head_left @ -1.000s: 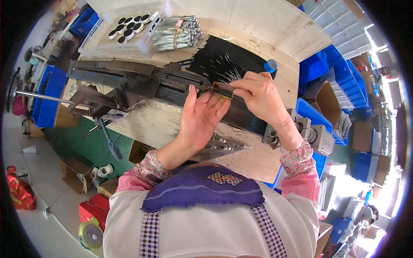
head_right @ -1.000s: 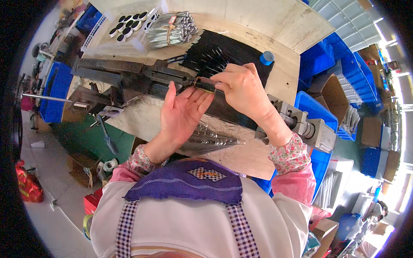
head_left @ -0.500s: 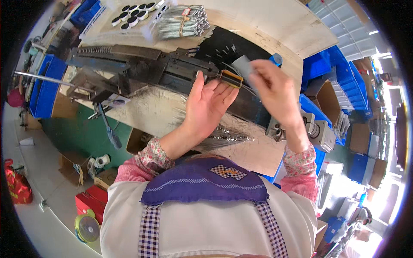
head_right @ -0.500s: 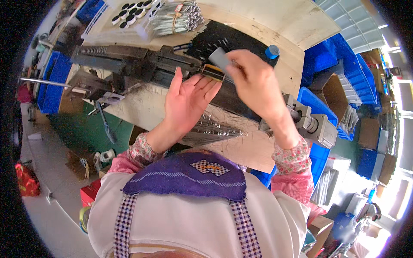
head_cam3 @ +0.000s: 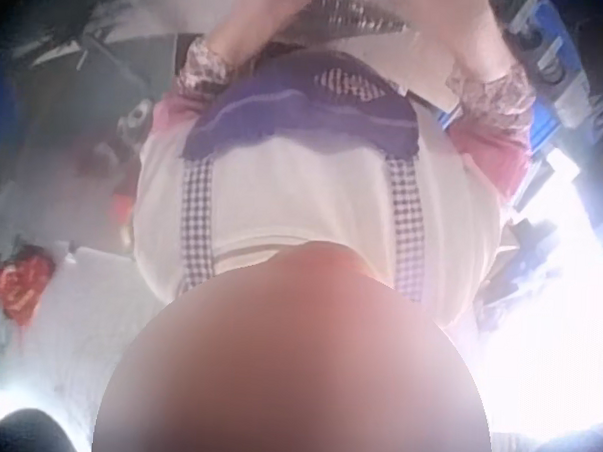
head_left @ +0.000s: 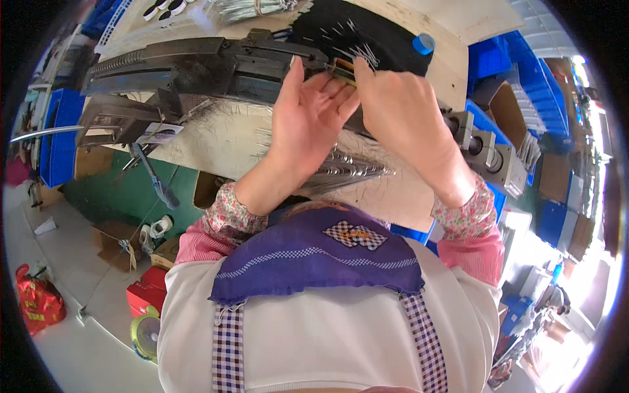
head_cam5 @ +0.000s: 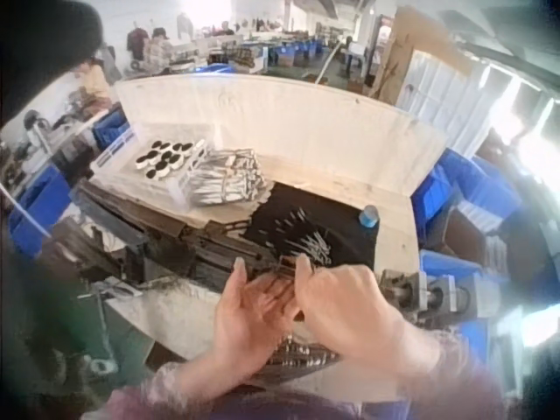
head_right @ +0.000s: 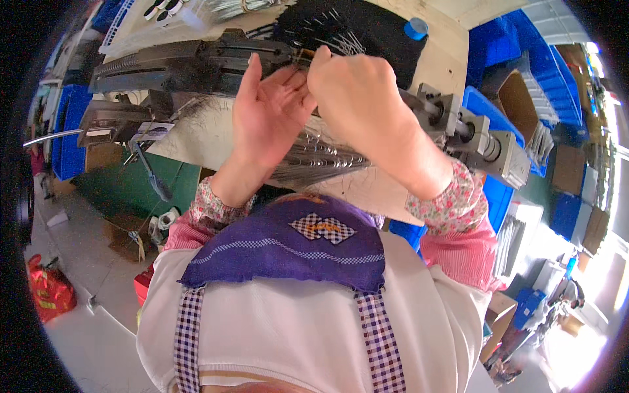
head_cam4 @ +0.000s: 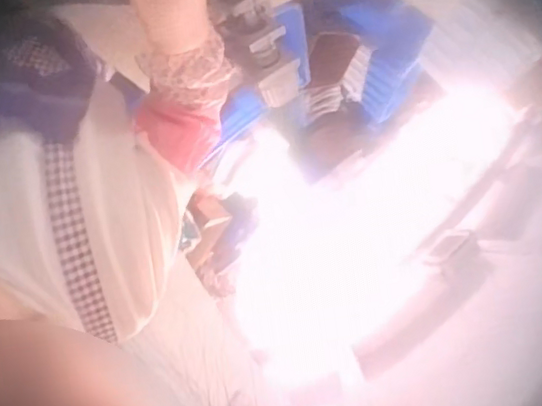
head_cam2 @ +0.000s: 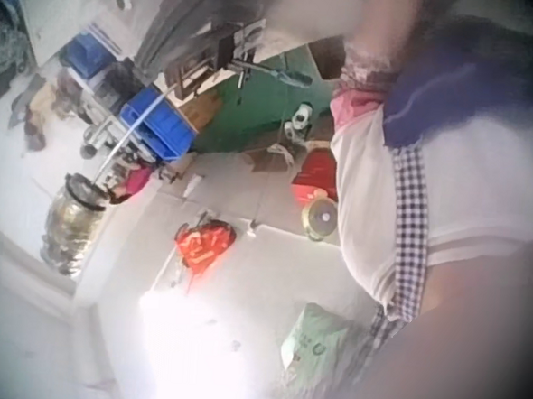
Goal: The recorder is assembling small metal brushes by inserting thin bristles into a metal base using a machine.
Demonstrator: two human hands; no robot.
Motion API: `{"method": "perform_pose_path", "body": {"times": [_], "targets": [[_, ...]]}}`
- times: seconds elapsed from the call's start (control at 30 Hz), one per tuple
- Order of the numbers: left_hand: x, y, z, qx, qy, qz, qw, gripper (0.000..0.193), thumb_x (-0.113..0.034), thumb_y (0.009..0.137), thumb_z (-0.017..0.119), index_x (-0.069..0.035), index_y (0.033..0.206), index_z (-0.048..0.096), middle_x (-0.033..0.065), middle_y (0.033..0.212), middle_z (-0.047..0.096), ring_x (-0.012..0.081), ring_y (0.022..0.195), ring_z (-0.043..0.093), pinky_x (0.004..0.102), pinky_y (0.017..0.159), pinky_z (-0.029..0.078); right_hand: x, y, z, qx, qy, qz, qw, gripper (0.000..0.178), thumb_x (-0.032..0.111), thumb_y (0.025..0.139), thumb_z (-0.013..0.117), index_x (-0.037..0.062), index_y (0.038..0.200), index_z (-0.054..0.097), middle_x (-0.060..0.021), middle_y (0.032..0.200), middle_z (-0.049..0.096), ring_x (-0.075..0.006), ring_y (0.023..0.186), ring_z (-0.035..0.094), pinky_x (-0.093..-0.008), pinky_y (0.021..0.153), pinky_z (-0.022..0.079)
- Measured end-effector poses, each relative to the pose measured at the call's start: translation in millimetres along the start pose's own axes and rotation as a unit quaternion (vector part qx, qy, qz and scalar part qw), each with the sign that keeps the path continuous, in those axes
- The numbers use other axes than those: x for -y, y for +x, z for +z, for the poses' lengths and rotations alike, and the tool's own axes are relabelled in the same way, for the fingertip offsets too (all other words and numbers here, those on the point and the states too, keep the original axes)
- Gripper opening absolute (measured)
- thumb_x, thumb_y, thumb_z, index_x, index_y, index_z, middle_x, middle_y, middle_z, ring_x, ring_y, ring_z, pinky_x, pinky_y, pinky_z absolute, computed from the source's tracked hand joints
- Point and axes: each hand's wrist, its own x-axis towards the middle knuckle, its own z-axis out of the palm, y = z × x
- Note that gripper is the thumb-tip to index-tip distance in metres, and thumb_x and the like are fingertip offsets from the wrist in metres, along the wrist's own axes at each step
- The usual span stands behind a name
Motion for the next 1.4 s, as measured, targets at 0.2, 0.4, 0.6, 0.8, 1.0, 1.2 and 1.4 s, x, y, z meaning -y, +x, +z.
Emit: {"method": "perform_pose_path", "body": {"times": [0.2, 0.4, 0.6, 0.8, 1.0, 1.2, 1.4], "targets": [[3.8, 1.4, -4.7, -0.003, 0.07, -0.001, 0.998, 0.032, -0.03, 0.099, 0.044, -0.001, 0.112, 0.053, 0.0083, 0.109, 0.057, 0.02, 0.109, 0.053, 0.0344, 0.101, 0.041, -5.3, -19.5, 6.5, -0.031, 0.12, 0.034, 0.992, 0.017, 0.001, 0.073, 0.057, -0.0005, 0.088, 0.048, -0.0181, 0.07, 0.063, -0.0341, 0.065, 0.065, -0.0423, 0.053, 0.051], [50.0, 4.3, -29.0, -0.113, 0.074, -0.012, 0.991, 0.028, -0.02, 0.096, 0.054, -0.001, 0.116, 0.053, 0.0077, 0.121, 0.056, 0.0178, 0.119, 0.048, 0.0332, 0.105, 0.038, 23.9, -88.6, 65.6, 0.219, 0.224, 0.059, 0.948, 0.015, 0.006, 0.078, 0.053, 0.0017, 0.092, 0.057, -0.0194, 0.086, 0.064, -0.0385, 0.082, 0.062, -0.0475, 0.071, 0.05], [1.6, -76.7, -24.9, 0.035, 0.181, -0.046, 0.982, 0.043, -0.01, 0.094, 0.052, 0.006, 0.134, 0.044, 0.0164, 0.141, 0.044, 0.0286, 0.134, 0.039, 0.0382, 0.111, 0.032, 31.8, -81.4, 138.8, 0.053, 0.201, -0.08, 0.975, 0.016, 0.012, 0.079, 0.057, 0.004, 0.093, 0.06, -0.0108, 0.08, 0.064, -0.0278, 0.07, 0.067, -0.0391, 0.061, 0.054], [-114.3, -144.9, -134.7, -0.334, 0.904, 0.265, 0.033, 0.093, -0.028, 0.08, 0.07, -0.008, 0.151, 0.012, 0.0265, 0.154, 0.006, 0.0426, 0.143, 0.008, 0.0648, 0.107, 0.019, 26.8, -74.4, 130.1, 0.115, 0.177, -0.072, 0.975, 0.023, 0.012, 0.078, 0.059, 0.0046, 0.1, 0.056, -0.0106, 0.084, 0.063, -0.0269, 0.071, 0.066, -0.0381, 0.062, 0.054], [-212.9, -236.3, -223.9, -0.587, 0.757, 0.154, 0.241, 0.089, -0.025, 0.081, 0.066, -0.002, 0.148, 0.013, 0.0295, 0.118, 0.057, 0.043, 0.101, 0.061, 0.0464, 0.083, 0.049, 11.0, -91.0, 84.9, -0.001, 0.389, 0.064, 0.919, 0.025, 0.001, 0.077, 0.064, 0.0043, 0.1, 0.057, -0.014, 0.091, 0.062, -0.0289, 0.082, 0.065, -0.0361, 0.069, 0.052], [-111.8, -158.3, -164.5, -0.386, 0.847, 0.349, 0.112, 0.064, -0.01, 0.085, 0.063, -0.001, 0.142, 0.035, 0.0221, 0.134, 0.05, 0.0367, 0.124, 0.049, 0.0423, 0.104, 0.037, -27.2, -124.0, 30.9, -0.215, 0.469, 0.302, 0.801, 0.01, 0.0, 0.088, 0.058, 0.0014, 0.098, 0.056, -0.0068, 0.085, 0.056, -0.0116, 0.071, 0.053, -0.0247, 0.063, 0.043], [-16.5, -97.6, 2.0, 0.194, 0.67, 0.178, 0.695, 0.054, -0.023, 0.094, 0.049, -0.003, 0.142, 0.033, 0.0209, 0.144, 0.037, 0.0311, 0.131, 0.037, 0.0406, 0.108, 0.031, -6.4, -81.0, -19.8, -0.192, 0.538, 0.102, 0.814, 0.004, 0.0, 0.091, 0.053, -0.0008, 0.095, 0.053, -0.0076, 0.082, 0.057, -0.0103, 0.066, 0.052, -0.0232, 0.06, 0.041]]}}
